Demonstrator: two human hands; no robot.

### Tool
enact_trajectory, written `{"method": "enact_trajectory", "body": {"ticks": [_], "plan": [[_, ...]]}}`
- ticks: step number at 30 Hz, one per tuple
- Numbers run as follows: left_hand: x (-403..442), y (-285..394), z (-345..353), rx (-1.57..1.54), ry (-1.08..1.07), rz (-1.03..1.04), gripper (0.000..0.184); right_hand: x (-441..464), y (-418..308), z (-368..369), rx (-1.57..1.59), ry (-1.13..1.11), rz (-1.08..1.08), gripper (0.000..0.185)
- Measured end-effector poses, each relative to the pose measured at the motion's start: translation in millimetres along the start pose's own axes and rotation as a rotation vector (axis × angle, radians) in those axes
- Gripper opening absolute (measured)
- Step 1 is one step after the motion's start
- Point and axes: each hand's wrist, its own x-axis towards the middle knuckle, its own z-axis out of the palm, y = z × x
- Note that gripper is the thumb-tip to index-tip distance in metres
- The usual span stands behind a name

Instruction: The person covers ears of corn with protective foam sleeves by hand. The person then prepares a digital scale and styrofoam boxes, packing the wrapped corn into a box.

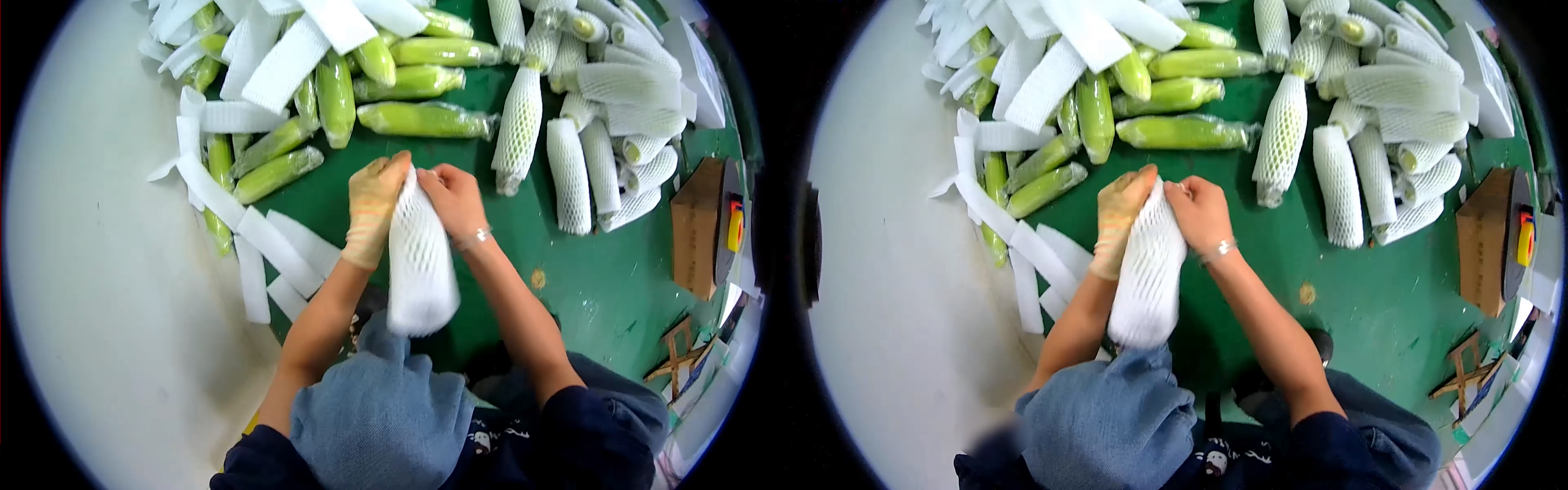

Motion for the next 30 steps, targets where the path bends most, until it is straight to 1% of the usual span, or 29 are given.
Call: {"method": "enact_trajectory", "body": {"ticks": [2,3,4,5,6,7,8,9,12,14,15,16,17,18,20,21,22,23,24,25,26,27,28,30], "plan": [[4.2,-11.7,11.3,-0.450,0.116,-0.586,0.031,23.4,42.0,9.6,-0.196,0.202,-0.085,0.028],[4.6,-46.1,27.3,-0.458,0.198,-0.658,0.030,31.7,68.9,12.6,-0.206,0.336,-0.019,0.031],[2.7,-80.7,42.2,-0.463,0.275,-0.732,0.028,36.3,88.5,15.8,-0.160,0.387,0.064,0.032],[7.6,-87.4,46.1,-0.377,0.337,-0.623,0.030,33.8,90.0,17.8,-0.137,0.396,0.080,0.032],[16.8,-84.2,46.7,-0.382,0.355,-0.618,0.030,32.6,90.3,19.3,-0.119,0.397,0.096,0.032],[22.9,-75.7,43.0,-0.180,0.334,-0.499,0.031,33.3,91.6,15.2,0.332,0.191,0.183,0.032],[18.6,-65.6,42.6,-0.082,0.293,-0.435,0.032,26.1,95.4,6.9,0.783,-0.020,0.287,0.031],[14.2,-53.3,41.2,0.017,0.260,-0.369,0.034,19.5,94.2,-3.0,0.983,-0.129,0.448,0.028],[13.9,3.1,52.4,-0.058,0.152,-0.358,0.030,0.9,139.2,-23.8,0.965,-0.046,0.263,0.030],[5.7,10.2,36.0,-0.085,0.254,-0.177,0.020,6.8,113.9,-68.6,1.242,-0.151,0.436,0.034],[-0.2,7.2,7.7,-0.049,0.365,-0.180,0.017,13.3,95.2,-95.1,1.395,-0.211,0.512,0.037],[-7.5,-8.6,-26.7,0.134,0.429,-0.213,0.024,22.3,72.2,-124.7,1.543,-0.245,0.531,0.041],[-21.8,-29.8,-60.2,0.320,0.512,-0.221,0.034,31.7,46.8,-155.3,1.636,-0.231,0.456,0.045],[-36.1,-50.8,-93.8,0.505,0.598,-0.245,0.043,37.0,20.9,-180.6,1.644,-0.146,0.306,0.045],[-67.3,-90.3,-139.0,0.744,0.799,-0.508,0.056,45.0,-5.1,-205.3,1.764,-0.068,0.001,0.043],[-78.9,-105.7,-141.4,0.752,0.807,-0.508,0.056,43.9,-2.7,-198.4,1.813,-0.091,0.020,0.043],[-93.5,-123.1,-138.9,0.704,0.761,-0.596,0.058,42.1,2.8,-187.2,1.855,-0.109,0.044,0.043],[-100.3,-135.4,-139.1,0.677,0.739,-0.637,0.060,38.5,6.3,-155.5,1.490,-0.100,0.025,0.041],[-107.0,-147.6,-139.3,0.651,0.716,-0.679,0.061,38.9,21.2,-131.2,1.239,-0.325,0.154,0.044],[-108.4,-158.4,-140.8,0.318,0.660,-0.750,0.060,30.7,17.0,-83.6,0.968,-0.295,0.170,0.038],[-108.6,-163.0,-141.1,-0.013,0.587,-0.807,0.059,13.4,2.8,-36.3,0.581,-0.216,0.173,0.032],[-108.7,-148.2,-136.5,0.088,0.609,-0.766,0.057,-3.9,-13.6,2.2,0.258,-0.238,0.176,0.030],[-108.5,-132.9,-131.9,0.192,0.633,-0.729,0.054,-10.5,-17.1,26.7,0.069,-0.387,0.150,0.037],[-86.8,-54.6,-112.0,0.164,0.578,-0.421,0.046,-18.5,-13.5,62.7,0.001,-0.460,-0.124,0.051]]}}
